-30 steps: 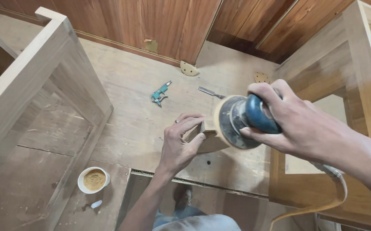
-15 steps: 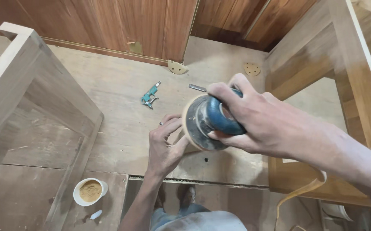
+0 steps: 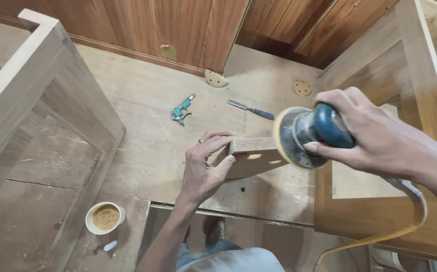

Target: The person sands the surface and edges of a wooden board using a power sander, turning the board over and holding it in different orientations to reach all sides.

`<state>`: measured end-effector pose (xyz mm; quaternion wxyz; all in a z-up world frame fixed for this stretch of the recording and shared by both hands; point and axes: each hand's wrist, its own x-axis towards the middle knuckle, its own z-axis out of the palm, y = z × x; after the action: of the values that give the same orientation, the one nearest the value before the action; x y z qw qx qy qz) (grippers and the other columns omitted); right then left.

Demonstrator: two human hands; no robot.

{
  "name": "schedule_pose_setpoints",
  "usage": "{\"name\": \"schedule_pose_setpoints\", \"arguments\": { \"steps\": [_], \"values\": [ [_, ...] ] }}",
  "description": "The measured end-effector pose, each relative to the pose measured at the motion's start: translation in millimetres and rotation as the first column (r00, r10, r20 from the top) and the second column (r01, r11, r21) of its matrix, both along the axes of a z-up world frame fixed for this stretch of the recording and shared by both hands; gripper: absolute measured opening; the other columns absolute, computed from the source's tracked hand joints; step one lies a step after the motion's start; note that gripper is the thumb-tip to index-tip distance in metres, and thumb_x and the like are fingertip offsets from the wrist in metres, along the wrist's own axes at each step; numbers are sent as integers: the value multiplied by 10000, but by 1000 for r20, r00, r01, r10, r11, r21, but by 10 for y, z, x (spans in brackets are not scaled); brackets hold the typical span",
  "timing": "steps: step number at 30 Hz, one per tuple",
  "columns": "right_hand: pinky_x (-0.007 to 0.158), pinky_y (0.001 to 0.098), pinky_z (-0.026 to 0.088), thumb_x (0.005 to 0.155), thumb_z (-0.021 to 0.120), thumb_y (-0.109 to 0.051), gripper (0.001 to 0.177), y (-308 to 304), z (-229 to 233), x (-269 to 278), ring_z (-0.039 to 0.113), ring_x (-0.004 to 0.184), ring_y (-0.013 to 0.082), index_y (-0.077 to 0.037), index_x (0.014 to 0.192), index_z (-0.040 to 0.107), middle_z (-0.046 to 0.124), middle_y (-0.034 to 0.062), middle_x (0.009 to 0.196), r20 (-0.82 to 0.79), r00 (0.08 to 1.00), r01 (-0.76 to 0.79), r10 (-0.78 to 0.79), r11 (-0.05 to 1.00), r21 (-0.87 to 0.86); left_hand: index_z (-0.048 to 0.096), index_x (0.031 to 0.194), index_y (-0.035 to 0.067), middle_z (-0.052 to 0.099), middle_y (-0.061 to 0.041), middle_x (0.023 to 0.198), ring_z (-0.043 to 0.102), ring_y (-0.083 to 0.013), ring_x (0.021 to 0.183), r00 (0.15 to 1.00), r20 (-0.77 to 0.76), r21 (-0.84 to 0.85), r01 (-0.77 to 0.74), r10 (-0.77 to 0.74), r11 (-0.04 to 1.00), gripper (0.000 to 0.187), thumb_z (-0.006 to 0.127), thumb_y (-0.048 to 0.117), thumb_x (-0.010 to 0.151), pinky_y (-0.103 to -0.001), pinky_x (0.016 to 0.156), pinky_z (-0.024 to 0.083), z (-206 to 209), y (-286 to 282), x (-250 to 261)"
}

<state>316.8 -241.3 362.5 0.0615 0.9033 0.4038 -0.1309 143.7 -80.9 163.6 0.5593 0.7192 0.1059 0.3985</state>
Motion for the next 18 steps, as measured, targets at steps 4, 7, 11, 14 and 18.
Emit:
{"name": "schedule_pose_setpoints", "arguments": {
  "steps": [4, 7, 11, 14, 18],
  "values": [
    [897, 534, 684, 829, 736, -505, 709, 376, 97, -435, 750, 1059, 335, -321, 1416, 384, 471, 78, 1386, -141, 990, -36, 30, 998, -44, 760, 1057, 59, 764, -132, 1078, 708, -230, 1104, 1000, -8, 32, 17, -17, 999, 323, 668, -6, 754, -342, 974, 570, 10, 26, -65],
    [820, 598, 659, 881, 723, -530, 731, 503, 49, -592, 713, 984, 443, -324, 1468, 340, 437, 127, 1294, -204, 960, -184, 190, 982, 46, 757, 982, 25, 756, -61, 977, 657, -215, 1016, 999, 7, 39, 38, -38, 999, 220, 674, -26, 785, -328, 918, 546, -22, 48, -72],
    [563, 608, 542, 955, 674, -497, 585, 486, -4, -580, 668, 613, 493, -205, 1350, 358, 436, 154, 1126, -153, 924, -322, 350, 930, 180, 737, 901, 26, 724, -71, 925, 620, -171, 953, 1000, -29, 32, -3, 4, 999, 186, 621, -32, 767, -308, 903, 482, 11, 46, -119],
    [652, 550, 619, 938, 676, -483, 581, 319, 19, -401, 697, 748, 442, -218, 1356, 373, 452, 136, 1186, -170, 946, -249, 277, 954, 168, 760, 997, 43, 727, -75, 1025, 637, -174, 1024, 998, -69, 32, -12, 14, 999, 220, 677, -27, 806, -301, 962, 474, 92, 26, -131],
    [821, 533, 672, 879, 632, -567, 680, -18, 52, -120, 684, 1063, 366, -267, 1431, 374, 439, 103, 1360, -142, 989, -15, 27, 996, 84, 771, 1039, 44, 760, -105, 1108, 690, -196, 1115, 995, -92, 13, -38, 39, 999, 307, 633, -47, 780, -319, 1006, 534, 111, 16, -128]
  ]
}}
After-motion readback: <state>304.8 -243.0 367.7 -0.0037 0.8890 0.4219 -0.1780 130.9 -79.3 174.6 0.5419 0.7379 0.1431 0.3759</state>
